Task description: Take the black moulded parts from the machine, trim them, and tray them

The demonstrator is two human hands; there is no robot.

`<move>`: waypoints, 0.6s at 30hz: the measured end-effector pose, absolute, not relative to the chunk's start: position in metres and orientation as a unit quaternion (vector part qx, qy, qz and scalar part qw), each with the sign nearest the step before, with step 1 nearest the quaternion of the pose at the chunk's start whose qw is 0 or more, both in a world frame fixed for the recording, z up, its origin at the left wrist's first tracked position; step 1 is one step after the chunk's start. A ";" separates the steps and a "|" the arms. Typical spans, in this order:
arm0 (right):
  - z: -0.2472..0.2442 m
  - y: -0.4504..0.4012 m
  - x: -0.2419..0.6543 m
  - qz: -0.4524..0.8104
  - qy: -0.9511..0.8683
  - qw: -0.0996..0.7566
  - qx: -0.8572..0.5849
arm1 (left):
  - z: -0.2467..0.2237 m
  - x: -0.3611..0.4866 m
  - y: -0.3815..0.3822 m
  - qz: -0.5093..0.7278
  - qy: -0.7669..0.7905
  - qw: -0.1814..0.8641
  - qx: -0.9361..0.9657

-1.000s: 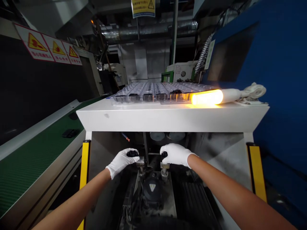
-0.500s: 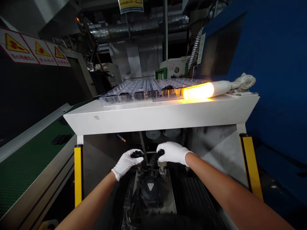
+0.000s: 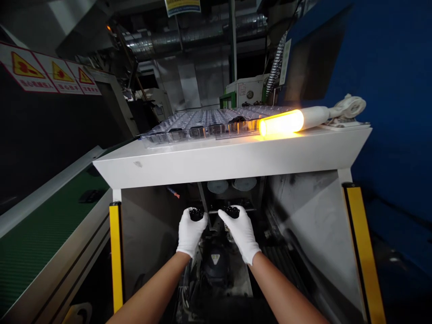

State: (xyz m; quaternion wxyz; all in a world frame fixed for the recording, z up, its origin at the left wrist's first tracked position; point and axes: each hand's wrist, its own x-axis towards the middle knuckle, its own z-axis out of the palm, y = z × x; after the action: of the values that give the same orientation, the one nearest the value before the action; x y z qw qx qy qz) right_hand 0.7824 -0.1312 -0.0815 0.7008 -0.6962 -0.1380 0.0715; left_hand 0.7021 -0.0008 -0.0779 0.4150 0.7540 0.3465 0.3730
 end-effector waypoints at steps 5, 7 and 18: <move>-0.082 -0.119 0.778 0.047 -0.086 0.719 -0.688 | -0.084 0.708 -0.001 0.425 0.361 0.429 0.711; -0.084 -0.117 0.778 0.024 -0.078 0.715 -0.694 | -0.088 0.708 0.001 0.434 0.339 0.410 0.727; -0.089 -0.116 0.776 -0.030 -0.083 0.676 -0.731 | -0.095 0.707 -0.001 0.403 0.351 0.463 0.708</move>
State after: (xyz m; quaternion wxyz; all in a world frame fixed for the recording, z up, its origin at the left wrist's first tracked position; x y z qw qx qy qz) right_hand 0.7762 -0.1156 -0.0885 0.6764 -0.7313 -0.0825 -0.0302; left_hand 0.7075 -0.0008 -0.0952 0.4630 0.7075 0.3507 0.4026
